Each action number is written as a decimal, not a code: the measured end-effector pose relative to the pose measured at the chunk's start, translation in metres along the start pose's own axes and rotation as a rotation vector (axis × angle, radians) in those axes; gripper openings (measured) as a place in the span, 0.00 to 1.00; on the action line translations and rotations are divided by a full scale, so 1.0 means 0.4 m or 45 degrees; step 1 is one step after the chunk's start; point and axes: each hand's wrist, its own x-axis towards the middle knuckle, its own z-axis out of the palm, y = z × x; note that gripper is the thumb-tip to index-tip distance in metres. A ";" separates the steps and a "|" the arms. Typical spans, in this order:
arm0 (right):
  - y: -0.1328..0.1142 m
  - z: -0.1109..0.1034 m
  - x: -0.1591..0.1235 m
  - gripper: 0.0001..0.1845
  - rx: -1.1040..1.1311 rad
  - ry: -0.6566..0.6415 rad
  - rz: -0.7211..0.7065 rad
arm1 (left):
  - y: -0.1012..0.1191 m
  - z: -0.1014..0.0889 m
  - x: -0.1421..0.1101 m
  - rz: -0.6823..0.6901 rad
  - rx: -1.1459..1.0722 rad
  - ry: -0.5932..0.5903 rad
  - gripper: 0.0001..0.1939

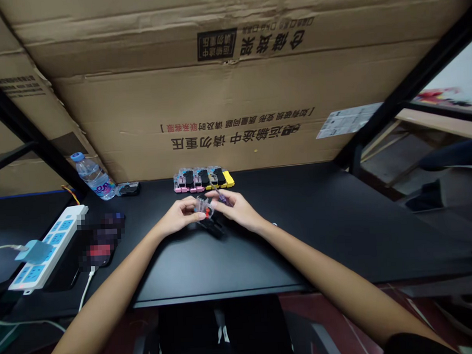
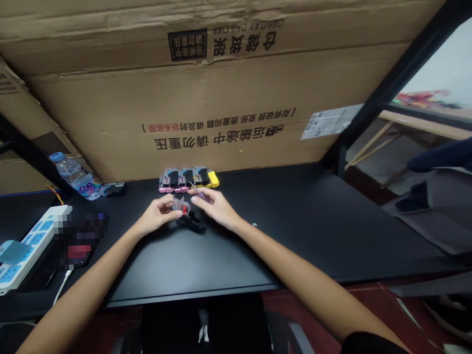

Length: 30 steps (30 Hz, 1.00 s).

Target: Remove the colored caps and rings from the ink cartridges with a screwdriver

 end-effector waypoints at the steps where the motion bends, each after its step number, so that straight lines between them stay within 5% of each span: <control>1: 0.002 -0.009 0.005 0.23 0.045 0.060 0.023 | -0.003 -0.004 0.002 0.027 0.054 0.068 0.23; 7: -0.003 -0.040 0.024 0.26 0.140 0.258 0.067 | -0.021 -0.028 -0.004 0.117 0.301 0.108 0.21; 10: -0.005 -0.030 0.020 0.30 0.066 0.216 0.031 | -0.020 -0.025 -0.010 0.088 0.297 0.063 0.20; 17: 0.000 -0.004 0.010 0.17 0.067 0.168 -0.053 | 0.000 0.012 -0.005 0.076 0.493 0.168 0.28; 22: -0.012 -0.004 0.006 0.22 0.279 0.133 -0.058 | 0.004 0.020 -0.005 0.059 0.452 0.125 0.24; 30: -0.032 0.013 -0.005 0.24 0.174 0.266 -0.090 | 0.000 0.011 -0.009 0.014 0.431 0.086 0.25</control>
